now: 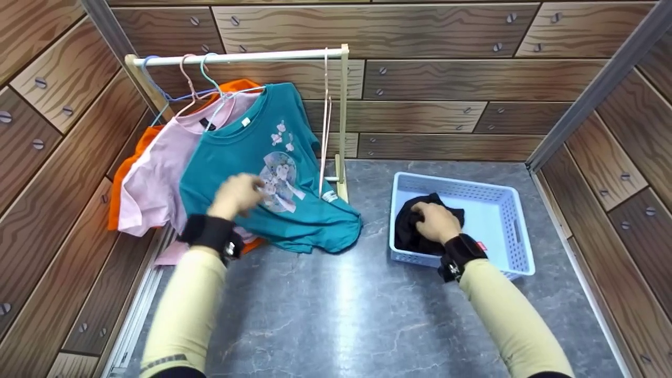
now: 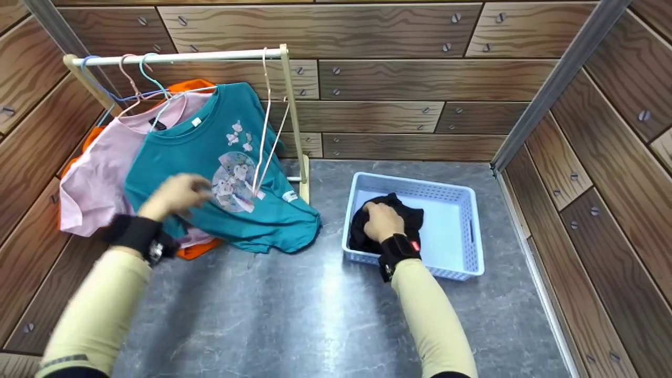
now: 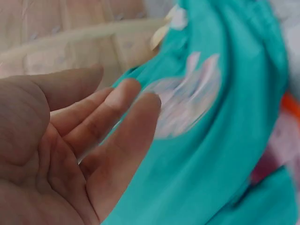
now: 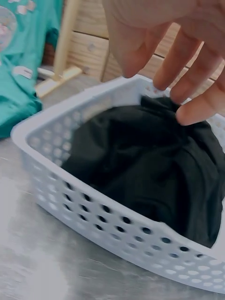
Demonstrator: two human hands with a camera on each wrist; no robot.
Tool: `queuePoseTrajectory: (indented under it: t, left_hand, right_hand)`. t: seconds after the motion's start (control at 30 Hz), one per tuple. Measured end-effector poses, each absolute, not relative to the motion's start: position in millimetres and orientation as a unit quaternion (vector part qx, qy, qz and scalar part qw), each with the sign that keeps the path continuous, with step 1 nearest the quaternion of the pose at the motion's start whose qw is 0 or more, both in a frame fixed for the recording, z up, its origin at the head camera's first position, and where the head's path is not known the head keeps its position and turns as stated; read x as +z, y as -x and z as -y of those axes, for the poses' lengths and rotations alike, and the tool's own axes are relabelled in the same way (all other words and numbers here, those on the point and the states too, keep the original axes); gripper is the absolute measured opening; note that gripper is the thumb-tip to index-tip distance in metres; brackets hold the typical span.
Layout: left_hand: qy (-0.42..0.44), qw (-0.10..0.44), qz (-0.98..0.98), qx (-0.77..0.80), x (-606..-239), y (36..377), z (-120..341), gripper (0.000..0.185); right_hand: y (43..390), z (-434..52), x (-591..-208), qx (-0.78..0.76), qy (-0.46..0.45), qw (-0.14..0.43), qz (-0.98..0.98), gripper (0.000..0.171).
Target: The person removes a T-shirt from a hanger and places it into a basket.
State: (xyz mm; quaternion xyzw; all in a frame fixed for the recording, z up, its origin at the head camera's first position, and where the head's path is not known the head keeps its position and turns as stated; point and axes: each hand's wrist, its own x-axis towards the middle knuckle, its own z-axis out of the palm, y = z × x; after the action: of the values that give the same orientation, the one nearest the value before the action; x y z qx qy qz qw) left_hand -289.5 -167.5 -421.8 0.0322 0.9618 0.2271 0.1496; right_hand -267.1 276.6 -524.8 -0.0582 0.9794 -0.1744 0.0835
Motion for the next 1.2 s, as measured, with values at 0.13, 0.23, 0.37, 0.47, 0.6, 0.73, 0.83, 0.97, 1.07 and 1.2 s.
queuePoseTrajectory:
  t: [0.13,0.23,0.37,0.47,0.6,0.73,0.83,0.97,1.07,1.2]
  left_hand:
    - [0.0,0.102,-0.972,0.214,-383.0,293.9,190.4,0.042]
    - [0.025,0.066,-0.974,0.214,-365.4,295.1,205.0,0.042]
    - [0.08,0.002,-0.974,0.21,-361.3,299.8,219.7,0.046]
    - [0.12,-0.001,-0.968,0.221,-365.7,303.3,227.3,0.05]
    - [0.122,0.056,-0.965,0.224,-373.2,306.1,230.5,0.05]
    - [0.115,0.065,-0.965,0.228,-380.8,308.6,229.7,0.049]
    - [0.121,0.037,-0.963,0.236,-384.8,310.0,227.6,0.046]
    - [0.116,-0.009,-0.967,0.228,-388.2,312.7,221.4,0.04]
    - [0.115,-0.034,-0.968,0.219,-389.1,313.9,215.8,0.034]
    - [0.117,-0.08,-0.966,0.217,-385.9,314.3,211.2,0.03]
  right_hand:
    - [259.7,-262.4,-523.7,-0.176,0.079,0.089,-0.977,0.041]
    - [253.5,-254.2,-525.8,-0.175,0.094,0.089,-0.976,0.039]
    - [248.6,-247.8,-529.6,-0.175,0.106,0.097,-0.974,0.037]
    - [246.6,-244.0,-531.9,-0.176,0.118,0.106,-0.972,0.038]
    - [241.9,-239.6,-533.9,-0.185,0.126,0.113,-0.968,0.038]
    - [237.7,-236.8,-536.0,-0.19,0.135,0.103,-0.967,0.037]
    - [236.0,-235.5,-536.9,-0.192,0.139,0.099,-0.967,0.035]
    - [234.7,-236.3,-538.7,-0.201,0.126,0.108,-0.965,0.034]
    - [233.9,-239.2,-540.7,-0.201,0.119,0.111,-0.966,0.033]
    - [232.5,-242.9,-541.1,-0.201,0.112,0.109,-0.967,0.033]
